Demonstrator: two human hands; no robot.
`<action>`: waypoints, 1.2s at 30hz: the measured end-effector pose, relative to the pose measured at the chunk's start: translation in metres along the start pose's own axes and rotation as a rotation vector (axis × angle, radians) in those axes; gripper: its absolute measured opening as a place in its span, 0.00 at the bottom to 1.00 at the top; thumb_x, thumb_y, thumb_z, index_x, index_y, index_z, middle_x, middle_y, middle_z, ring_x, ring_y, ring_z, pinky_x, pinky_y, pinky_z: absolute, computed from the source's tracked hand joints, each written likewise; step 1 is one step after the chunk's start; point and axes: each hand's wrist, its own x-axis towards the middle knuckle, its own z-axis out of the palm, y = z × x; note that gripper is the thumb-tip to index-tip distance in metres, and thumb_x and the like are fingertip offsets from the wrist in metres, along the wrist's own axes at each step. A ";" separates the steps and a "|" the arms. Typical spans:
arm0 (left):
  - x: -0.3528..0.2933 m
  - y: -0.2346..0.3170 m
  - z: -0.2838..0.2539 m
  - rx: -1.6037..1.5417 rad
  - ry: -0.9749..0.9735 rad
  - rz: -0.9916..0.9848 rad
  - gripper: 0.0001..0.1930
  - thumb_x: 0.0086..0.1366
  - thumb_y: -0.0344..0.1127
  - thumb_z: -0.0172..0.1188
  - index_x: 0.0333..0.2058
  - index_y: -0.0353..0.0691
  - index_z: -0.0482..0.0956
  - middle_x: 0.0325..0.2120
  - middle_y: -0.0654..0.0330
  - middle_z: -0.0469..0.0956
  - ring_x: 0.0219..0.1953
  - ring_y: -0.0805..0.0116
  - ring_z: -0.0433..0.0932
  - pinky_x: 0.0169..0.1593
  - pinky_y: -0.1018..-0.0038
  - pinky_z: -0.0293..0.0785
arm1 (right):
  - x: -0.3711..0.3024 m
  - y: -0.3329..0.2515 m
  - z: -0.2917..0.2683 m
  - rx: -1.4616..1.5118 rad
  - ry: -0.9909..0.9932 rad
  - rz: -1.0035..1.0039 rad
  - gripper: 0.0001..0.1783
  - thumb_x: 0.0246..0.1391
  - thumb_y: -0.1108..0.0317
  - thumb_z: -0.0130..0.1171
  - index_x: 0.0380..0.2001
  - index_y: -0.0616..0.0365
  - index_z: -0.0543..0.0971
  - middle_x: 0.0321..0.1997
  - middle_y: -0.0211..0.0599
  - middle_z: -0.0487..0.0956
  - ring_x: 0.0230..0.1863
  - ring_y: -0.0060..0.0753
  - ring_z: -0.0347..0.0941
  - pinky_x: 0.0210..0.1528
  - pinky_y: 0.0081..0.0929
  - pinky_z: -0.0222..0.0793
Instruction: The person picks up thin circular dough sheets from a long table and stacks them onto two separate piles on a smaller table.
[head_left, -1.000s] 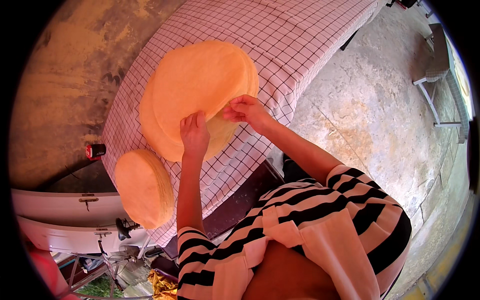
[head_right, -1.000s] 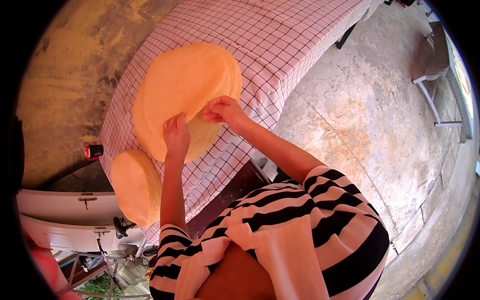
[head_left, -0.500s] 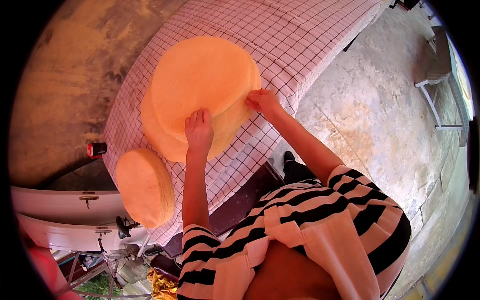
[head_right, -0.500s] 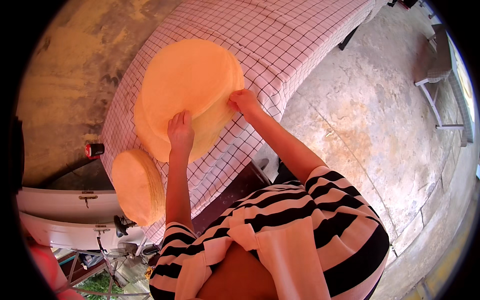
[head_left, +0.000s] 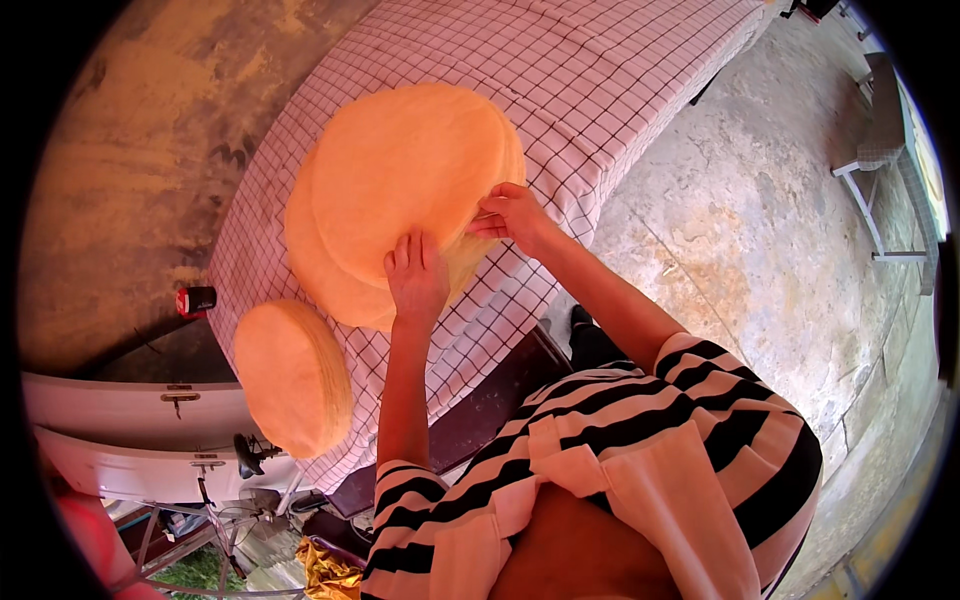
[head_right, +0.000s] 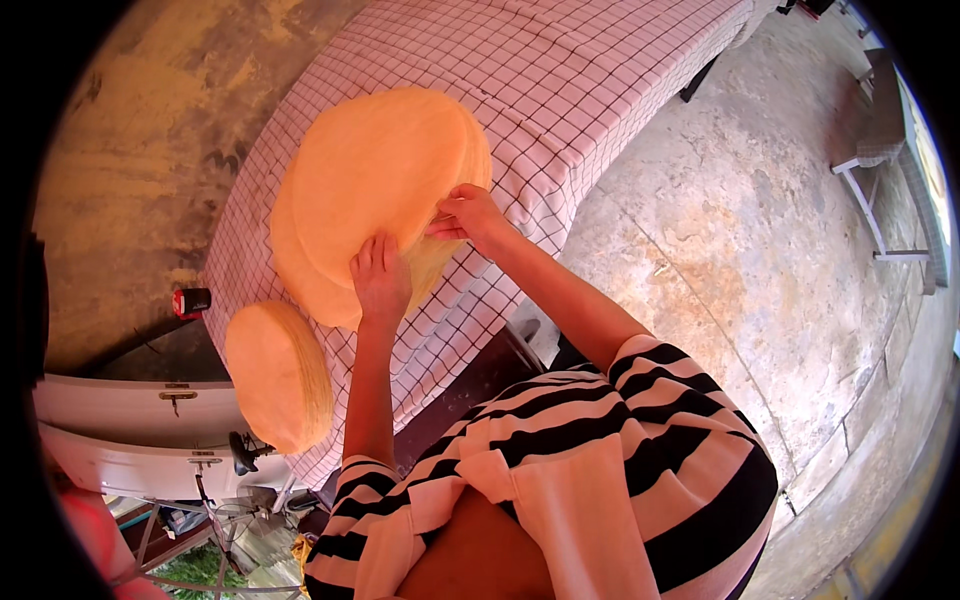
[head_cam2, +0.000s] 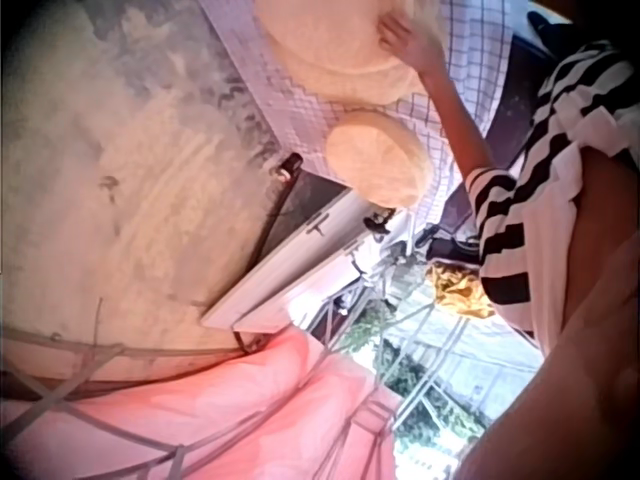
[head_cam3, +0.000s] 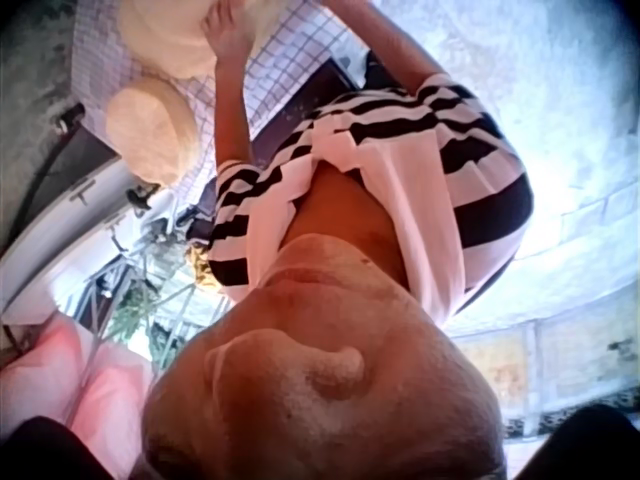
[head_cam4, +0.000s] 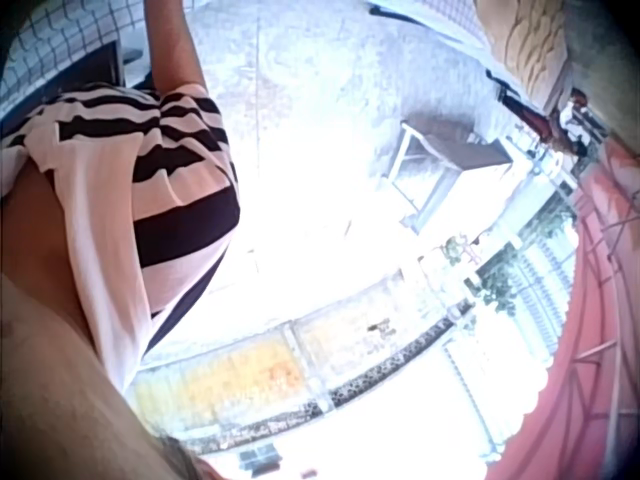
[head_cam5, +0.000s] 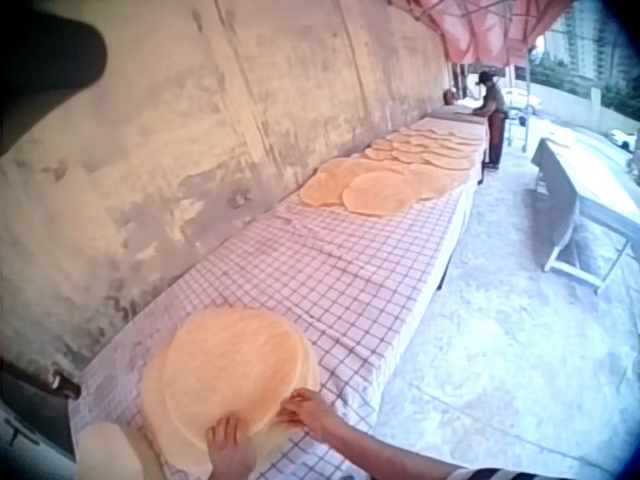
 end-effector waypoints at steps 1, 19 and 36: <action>0.002 0.005 -0.006 -0.026 0.009 0.000 0.18 0.49 0.25 0.53 0.41 0.31 0.68 0.43 0.49 0.71 0.43 0.55 0.69 0.39 0.62 0.64 | -0.003 -0.004 0.003 -0.004 -0.006 -0.016 0.08 0.54 0.67 0.51 0.33 0.59 0.69 0.34 0.39 0.76 0.32 0.34 0.77 0.35 0.24 0.71; 0.044 -0.034 0.002 0.106 0.045 0.031 0.14 0.49 0.24 0.52 0.37 0.33 0.71 0.38 0.54 0.74 0.43 0.62 0.71 0.40 0.67 0.65 | 0.022 -0.001 -0.026 0.169 0.168 -0.119 0.11 0.53 0.71 0.51 0.37 0.67 0.68 0.37 0.42 0.75 0.38 0.33 0.74 0.39 0.26 0.71; 0.030 -0.020 0.015 -0.009 -0.038 0.091 0.15 0.49 0.24 0.52 0.39 0.33 0.69 0.37 0.53 0.74 0.40 0.60 0.72 0.38 0.67 0.66 | 0.020 -0.004 0.004 0.035 0.005 -0.065 0.11 0.52 0.71 0.51 0.39 0.63 0.68 0.38 0.40 0.76 0.38 0.32 0.75 0.39 0.26 0.70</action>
